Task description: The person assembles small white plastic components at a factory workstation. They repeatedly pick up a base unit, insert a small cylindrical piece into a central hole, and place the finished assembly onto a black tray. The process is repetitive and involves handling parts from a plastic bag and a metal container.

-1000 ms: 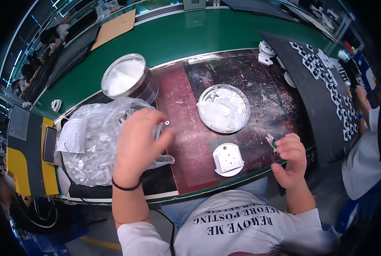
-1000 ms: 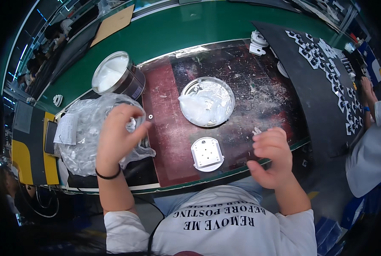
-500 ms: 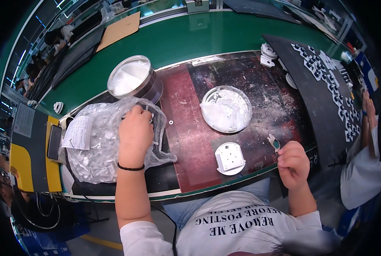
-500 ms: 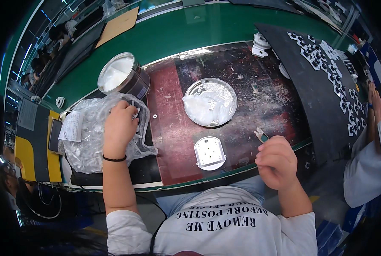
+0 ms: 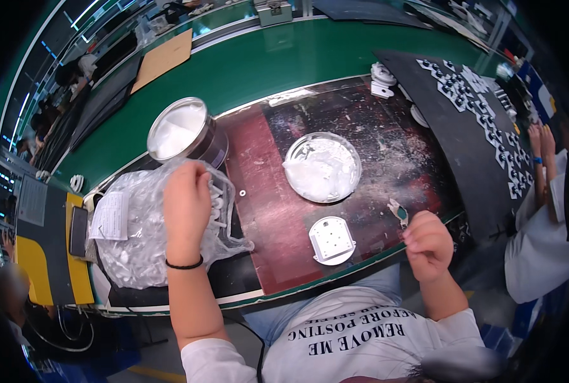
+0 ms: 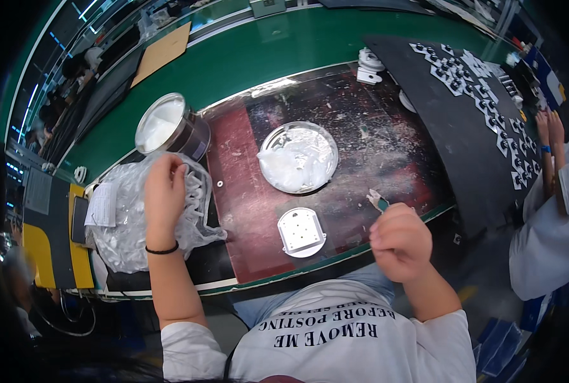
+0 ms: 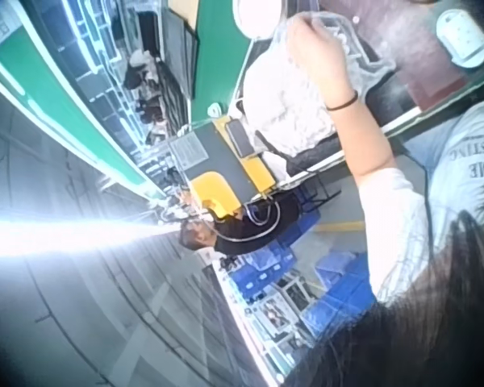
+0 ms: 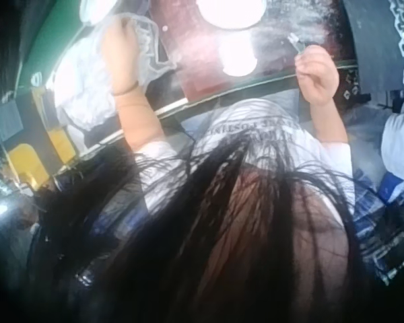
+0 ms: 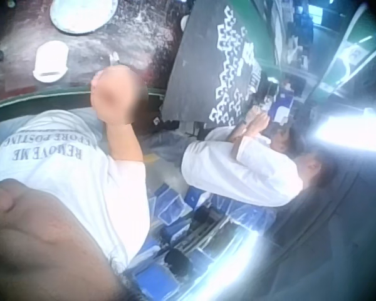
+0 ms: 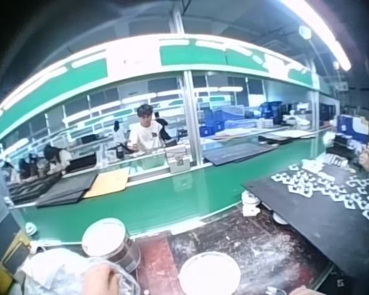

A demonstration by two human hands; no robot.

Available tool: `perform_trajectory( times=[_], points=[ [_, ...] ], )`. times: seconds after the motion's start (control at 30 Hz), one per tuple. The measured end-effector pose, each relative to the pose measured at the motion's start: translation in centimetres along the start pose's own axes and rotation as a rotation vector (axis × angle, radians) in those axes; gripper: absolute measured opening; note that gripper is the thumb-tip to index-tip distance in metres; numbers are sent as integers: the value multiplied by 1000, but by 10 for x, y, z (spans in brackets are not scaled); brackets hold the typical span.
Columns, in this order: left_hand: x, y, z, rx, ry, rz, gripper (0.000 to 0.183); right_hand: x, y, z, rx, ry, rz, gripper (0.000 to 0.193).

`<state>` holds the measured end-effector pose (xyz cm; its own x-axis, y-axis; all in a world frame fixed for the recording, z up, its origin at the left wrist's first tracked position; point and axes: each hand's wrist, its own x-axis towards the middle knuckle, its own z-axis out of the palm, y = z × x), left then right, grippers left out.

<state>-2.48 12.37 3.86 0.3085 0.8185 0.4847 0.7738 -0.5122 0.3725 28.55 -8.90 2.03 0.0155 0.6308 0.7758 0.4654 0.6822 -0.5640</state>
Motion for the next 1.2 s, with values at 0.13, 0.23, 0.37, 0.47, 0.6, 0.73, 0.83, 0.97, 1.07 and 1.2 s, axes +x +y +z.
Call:
perform_trajectory(
  times=[0.13,0.23,0.37,0.47,0.6,0.73,0.83,0.97,1.07,1.2],
  points=[
    [3,22,-4,-328,-28,19,15,13,3,9,-81,-76,-96,21],
    [-18,52,8,-914,-192,16,16,36,6,31,-215,-88,-139,26],
    [-45,82,13,-1197,-409,224,16,61,4,58,-248,-218,-149,26],
    [-48,86,13,-1287,-469,173,16,60,7,62,-194,-255,-158,26],
    [-52,84,17,-1387,-507,123,15,59,7,64,-126,-253,-105,25],
    [-53,85,20,-1354,-547,149,23,53,9,63,-117,-241,-85,25],
    [-59,90,21,-1440,-471,-32,33,54,15,55,-215,-210,-83,24],
    [-47,75,32,-1268,-382,-30,37,54,40,32,-415,-168,44,19],
    [-44,72,33,-1227,-403,-88,36,50,58,20,-519,-184,139,14],
    [-42,71,33,-1222,-410,-111,35,48,67,15,-607,-216,199,14]
  ],
)
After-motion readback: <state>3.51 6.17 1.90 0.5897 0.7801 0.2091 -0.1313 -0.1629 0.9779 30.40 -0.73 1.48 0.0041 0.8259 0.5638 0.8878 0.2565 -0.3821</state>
